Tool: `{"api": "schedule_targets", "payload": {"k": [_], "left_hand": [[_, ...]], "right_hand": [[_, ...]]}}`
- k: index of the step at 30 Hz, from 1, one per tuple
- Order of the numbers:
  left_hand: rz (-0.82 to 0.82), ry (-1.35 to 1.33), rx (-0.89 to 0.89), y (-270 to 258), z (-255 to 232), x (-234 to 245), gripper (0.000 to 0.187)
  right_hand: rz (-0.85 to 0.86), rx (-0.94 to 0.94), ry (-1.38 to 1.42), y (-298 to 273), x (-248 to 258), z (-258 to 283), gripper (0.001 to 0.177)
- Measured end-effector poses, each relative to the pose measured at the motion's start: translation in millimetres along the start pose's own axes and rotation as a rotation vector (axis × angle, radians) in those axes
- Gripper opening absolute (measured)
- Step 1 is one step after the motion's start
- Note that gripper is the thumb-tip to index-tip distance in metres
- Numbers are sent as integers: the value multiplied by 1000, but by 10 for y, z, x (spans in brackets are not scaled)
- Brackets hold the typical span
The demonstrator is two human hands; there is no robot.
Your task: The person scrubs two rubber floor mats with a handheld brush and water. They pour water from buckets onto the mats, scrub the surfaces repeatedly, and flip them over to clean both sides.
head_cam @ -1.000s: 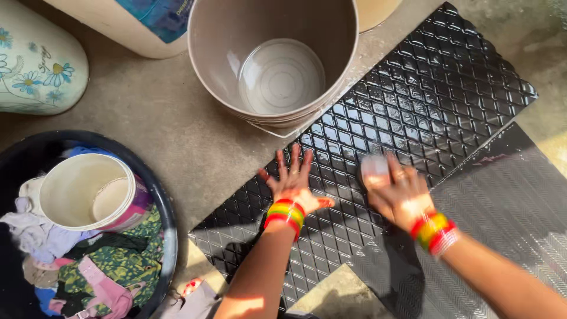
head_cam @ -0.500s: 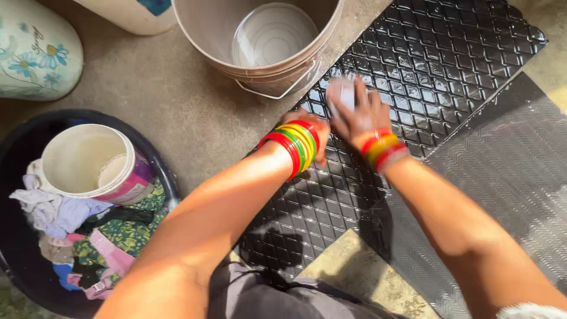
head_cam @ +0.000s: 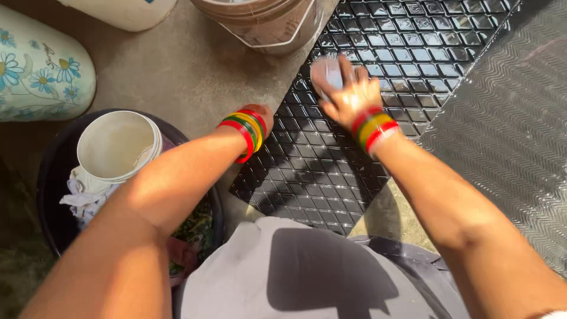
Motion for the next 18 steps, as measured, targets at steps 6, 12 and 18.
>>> {"api": "schedule_targets", "payload": {"k": [6,12,18], "left_hand": [[-216,-411,54,-219,259,-309,39],[-230,-510,80,-354,276,-61,53],[-317,-477,74,-475,322,176,53]], "right_hand": [[94,232,193,-1628,810,587,56],[104,106,7,-212,-48,849,57],[103,140,-113,-377,20,1027,53]]}}
Point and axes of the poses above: each hand's wrist, its own y-axis towards the middle knuckle, its own x-axis out of the back of the hand, z = x × y, the point moved 2 cm from there along y, towards the middle knuckle, and after that the axes turned 10 degrees about -z, right-handed, at the moved point
